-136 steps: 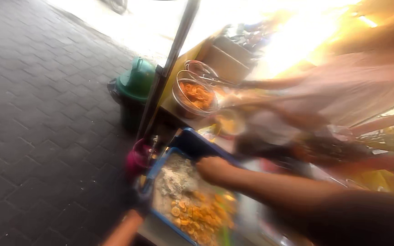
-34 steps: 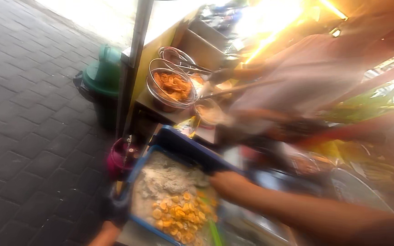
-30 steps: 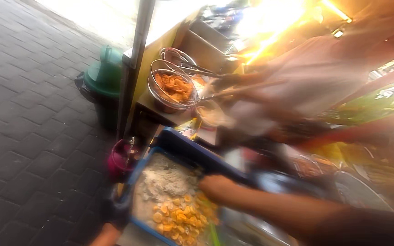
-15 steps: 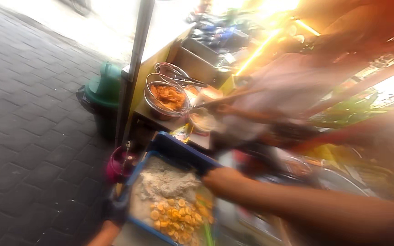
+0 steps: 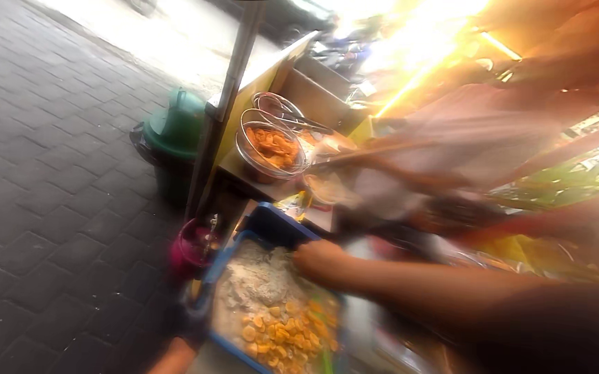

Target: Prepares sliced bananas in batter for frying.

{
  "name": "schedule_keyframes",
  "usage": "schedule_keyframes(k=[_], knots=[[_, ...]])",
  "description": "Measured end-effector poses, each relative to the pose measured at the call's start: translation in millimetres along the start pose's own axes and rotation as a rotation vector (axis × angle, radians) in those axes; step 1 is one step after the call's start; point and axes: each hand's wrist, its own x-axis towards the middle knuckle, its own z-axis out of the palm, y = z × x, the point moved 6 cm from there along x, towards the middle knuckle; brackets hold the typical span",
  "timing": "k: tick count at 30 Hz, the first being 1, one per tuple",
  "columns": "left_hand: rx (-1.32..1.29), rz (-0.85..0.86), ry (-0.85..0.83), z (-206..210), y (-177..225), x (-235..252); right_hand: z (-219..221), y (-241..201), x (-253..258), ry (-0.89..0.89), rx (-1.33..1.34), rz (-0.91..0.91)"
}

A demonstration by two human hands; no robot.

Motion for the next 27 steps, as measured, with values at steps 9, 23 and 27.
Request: schedule_keyframes(k=[9,23,27], knots=[[-0.069,-0.015,0.034,-11.4,24.8,-8.8,-28.1,-69.3,20.4,-0.77,0.226,0.1],[0.001,-0.051,-0.043,-16.4,37.2,-19.9,-83.5,-66.0,-59.2,-0.697,0.31,0.26],[0.016,-0.062,-0.051,-19.0,40.3,-24.0,-118.2,-48.0,-96.1,-0.7,0.273,0.343]])
